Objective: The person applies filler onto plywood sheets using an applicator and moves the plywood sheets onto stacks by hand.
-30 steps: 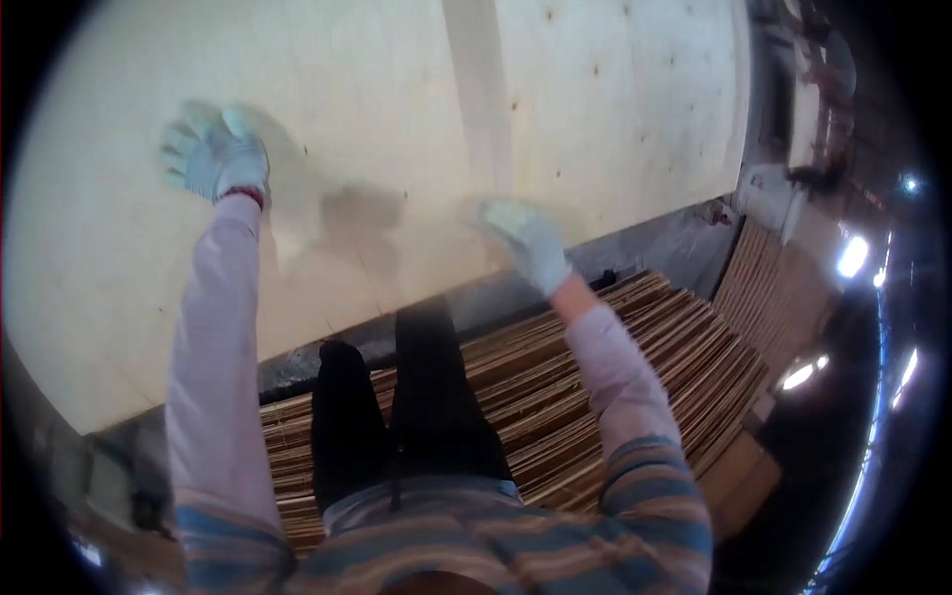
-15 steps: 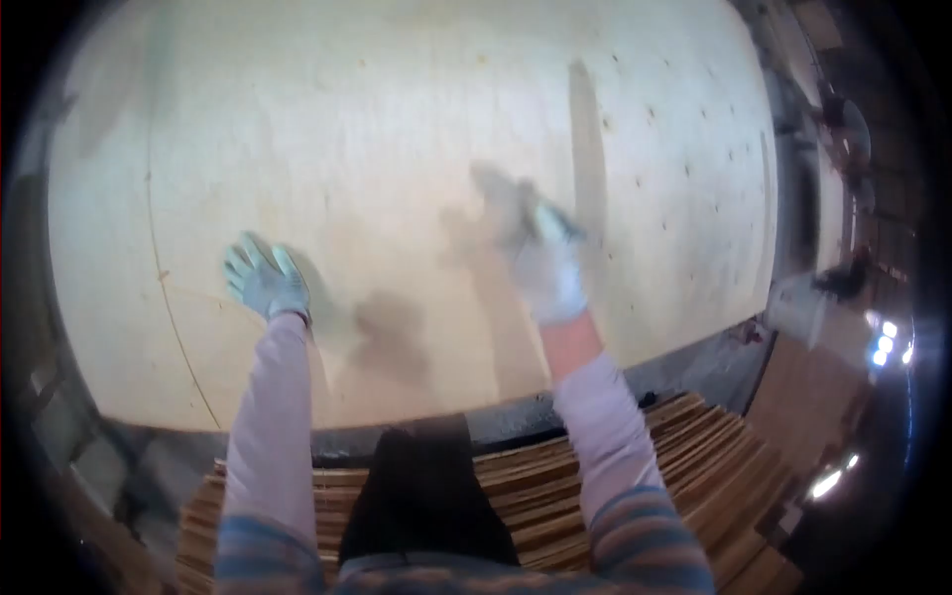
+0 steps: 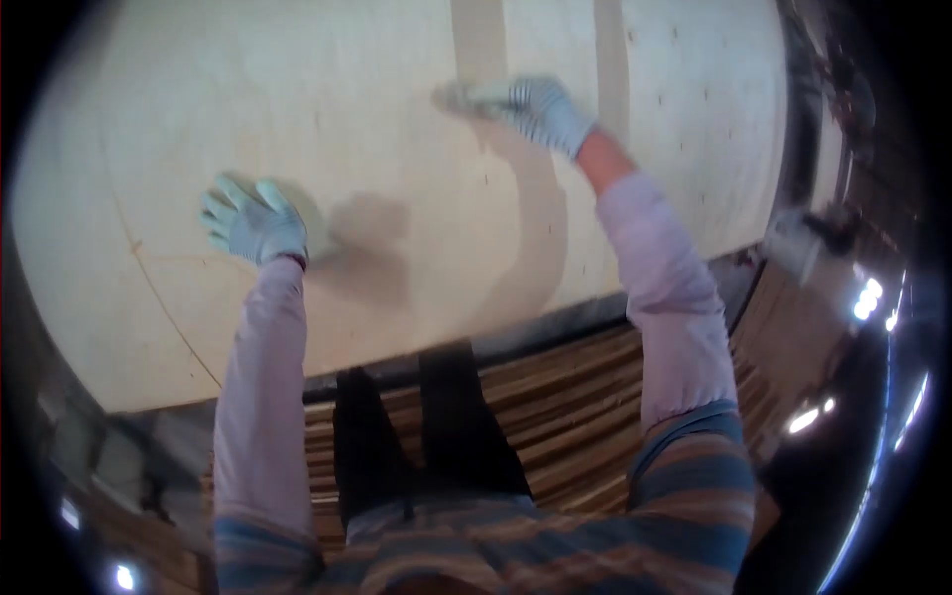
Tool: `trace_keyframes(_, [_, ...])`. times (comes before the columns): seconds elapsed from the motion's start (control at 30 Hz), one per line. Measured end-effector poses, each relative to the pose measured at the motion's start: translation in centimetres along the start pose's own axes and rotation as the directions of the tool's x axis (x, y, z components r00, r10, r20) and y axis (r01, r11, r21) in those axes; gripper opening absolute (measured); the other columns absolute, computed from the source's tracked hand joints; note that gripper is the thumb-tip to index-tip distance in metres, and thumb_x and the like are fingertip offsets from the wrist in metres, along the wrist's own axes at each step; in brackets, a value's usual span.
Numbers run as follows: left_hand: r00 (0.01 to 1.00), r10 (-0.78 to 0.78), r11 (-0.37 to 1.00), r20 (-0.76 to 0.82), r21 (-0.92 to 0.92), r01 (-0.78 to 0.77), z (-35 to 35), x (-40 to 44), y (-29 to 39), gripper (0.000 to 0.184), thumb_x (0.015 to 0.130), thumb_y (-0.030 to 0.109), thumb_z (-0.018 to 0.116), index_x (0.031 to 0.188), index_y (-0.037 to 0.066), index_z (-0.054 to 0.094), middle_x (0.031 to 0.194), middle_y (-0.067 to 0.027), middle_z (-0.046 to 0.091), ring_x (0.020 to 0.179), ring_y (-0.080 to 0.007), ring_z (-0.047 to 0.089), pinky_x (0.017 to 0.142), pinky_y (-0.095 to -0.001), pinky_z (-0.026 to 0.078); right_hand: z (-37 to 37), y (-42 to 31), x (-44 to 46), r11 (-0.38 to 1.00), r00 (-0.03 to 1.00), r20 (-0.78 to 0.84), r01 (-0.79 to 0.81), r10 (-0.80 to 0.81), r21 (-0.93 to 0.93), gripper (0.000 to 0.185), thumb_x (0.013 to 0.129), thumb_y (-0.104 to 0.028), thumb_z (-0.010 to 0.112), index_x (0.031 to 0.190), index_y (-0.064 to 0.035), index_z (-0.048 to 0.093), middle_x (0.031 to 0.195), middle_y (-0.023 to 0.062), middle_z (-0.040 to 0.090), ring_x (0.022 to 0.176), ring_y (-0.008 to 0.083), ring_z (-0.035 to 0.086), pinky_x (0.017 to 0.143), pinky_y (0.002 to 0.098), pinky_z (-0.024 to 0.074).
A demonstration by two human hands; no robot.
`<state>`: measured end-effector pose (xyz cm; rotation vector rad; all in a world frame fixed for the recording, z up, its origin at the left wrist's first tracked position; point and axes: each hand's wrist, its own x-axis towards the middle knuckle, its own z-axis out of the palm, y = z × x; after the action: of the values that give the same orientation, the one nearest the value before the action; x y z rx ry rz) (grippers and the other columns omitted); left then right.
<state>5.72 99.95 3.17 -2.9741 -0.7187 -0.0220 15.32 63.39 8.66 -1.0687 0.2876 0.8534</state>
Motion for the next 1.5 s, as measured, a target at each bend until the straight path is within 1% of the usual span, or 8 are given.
trace_keyframes(0.13, [0.989, 0.019, 0.991, -0.144, 0.137, 0.001, 1.9, -1.1, -0.2, 0.066, 0.090, 0.053, 0.040, 0.141, 0.011, 0.037, 0.140, -0.0205, 0.039, 0.126, -0.0386, 0.037, 0.102, -0.0542, 0.026, 3.8, 18.8, -17.7, 0.024, 0.892, 0.114, 0.138, -0.438, -0.990, 0.034, 0.085, -0.002, 0.058, 0.116, -0.0132, 0.067, 0.117, 0.0079, 0.065, 0.106, 0.0270, 0.062, 0.092, 0.0351, 0.0502])
trace_keyframes(0.47, [0.859, 0.501, 0.847, -0.111, -0.144, -0.512, 2.8, -4.7, -7.9, 0.066, 0.090, 0.047, 0.048, 0.144, 0.011, 0.036, 0.143, -0.0180, 0.036, 0.134, -0.0369, 0.030, 0.109, -0.0567, 0.018, 15.1, 30.4, -22.4, 0.928, 0.426, -0.826, 0.117, -0.370, -0.355, 0.030, 0.088, -0.011, 0.063, 0.117, -0.0084, 0.065, 0.107, 0.0118, 0.069, 0.098, 0.0151, 0.064, 0.084, 0.0282, 0.0507])
trace_keyframes(0.67, [0.896, 0.421, 0.897, -0.144, -0.082, -0.434, 2.7, -4.9, -7.8, 0.063, 0.088, 0.045, 0.050, 0.140, 0.009, 0.040, 0.143, -0.0172, 0.035, 0.133, -0.0380, 0.029, 0.108, -0.0566, 0.021, 5.3, 23.4, -15.8, 0.463, 0.655, -0.459, -0.182, -0.601, -0.867, 0.030, 0.083, -0.003, 0.062, 0.113, -0.0029, 0.065, 0.104, 0.0104, 0.069, 0.089, 0.0197, 0.065, 0.080, 0.0347, 0.0513])
trace_keyframes(0.77, [0.904, 0.414, 0.906, -0.108, -0.051, -0.421, 2.6, -5.3, -8.1, 0.063, 0.089, 0.044, 0.050, 0.139, 0.008, 0.039, 0.144, -0.0173, 0.032, 0.134, -0.0390, 0.026, 0.108, -0.0572, 0.019, 7.4, 23.8, -16.1, 0.806, 0.820, -0.422, 0.077, -0.386, -0.587, 0.031, 0.082, 0.001, 0.063, 0.112, -0.0047, 0.066, 0.102, 0.0152, 0.069, 0.089, 0.0276, 0.067, 0.079, 0.0348, 0.0530])
trace_keyframes(0.83, [0.903, 0.413, 0.906, -0.118, -0.044, -0.420, 2.1, -4.7, -7.0, 0.064, 0.088, 0.044, 0.050, 0.139, 0.007, 0.039, 0.143, -0.0176, 0.033, 0.133, -0.0392, 0.027, 0.108, -0.0570, 0.020, 10.2, 27.2, -19.5, 0.143, 0.725, -0.118, -0.026, -0.679, -0.989, 0.026, 0.085, -0.001, 0.061, 0.109, -0.0063, 0.069, 0.101, 0.0130, 0.070, 0.091, 0.0207, 0.068, 0.080, 0.0308, 0.0545])
trace_keyframes(1.03, [0.901, 0.402, 0.907, -0.165, -0.058, -0.416, 2.3, -4.9, -7.8, 0.063, 0.086, 0.043, 0.051, 0.136, 0.005, 0.042, 0.135, -0.0182, 0.038, 0.123, -0.0384, 0.034, 0.103, -0.0562, 0.023, 25.8, 38.8, -13.8, 0.579, 0.226, -0.608, -0.186, -0.761, -0.794, 0.028, 0.081, 0.007, 0.064, 0.106, -0.0037, 0.068, 0.104, 0.0129, 0.068, 0.095, 0.0232, 0.067, 0.085, 0.0306, 0.0557])
trace_keyframes(1.33, [0.657, 0.754, 0.648, -0.014, -0.145, -0.747, 0.1, 2.3, -7.4, 0.065, 0.091, 0.039, 0.048, 0.145, 0.008, 0.033, 0.147, -0.0225, 0.031, 0.138, -0.0407, 0.024, 0.112, -0.0573, 0.014, 29.8, 31.0, -14.3, 0.968, 0.562, -0.802, -0.013, -0.201, -0.252, 0.028, 0.092, -0.009, 0.060, 0.118, -0.0003, 0.062, 0.108, 0.0040, 0.067, 0.096, 0.0106, 0.061, 0.086, 0.0297, 0.0497])
trace_keyframes(1.5, [0.930, 0.347, 0.892, -0.125, -0.263, -0.368, 2.5, 13.8, 0.2, 0.063, 0.091, 0.038, 0.048, 0.145, 0.010, 0.032, 0.150, -0.0188, 0.028, 0.140, -0.0399, 0.021, 0.114, -0.0547, 0.012, 21.9, 12.7, -10.1, 0.889, 0.614, -0.667, 0.426, -0.422, -0.169, 0.038, 0.094, -0.022, 0.057, 0.124, 0.0013, 0.056, 0.121, 0.0099, 0.059, 0.110, 0.0169, 0.055, 0.096, 0.0336, 0.0450])
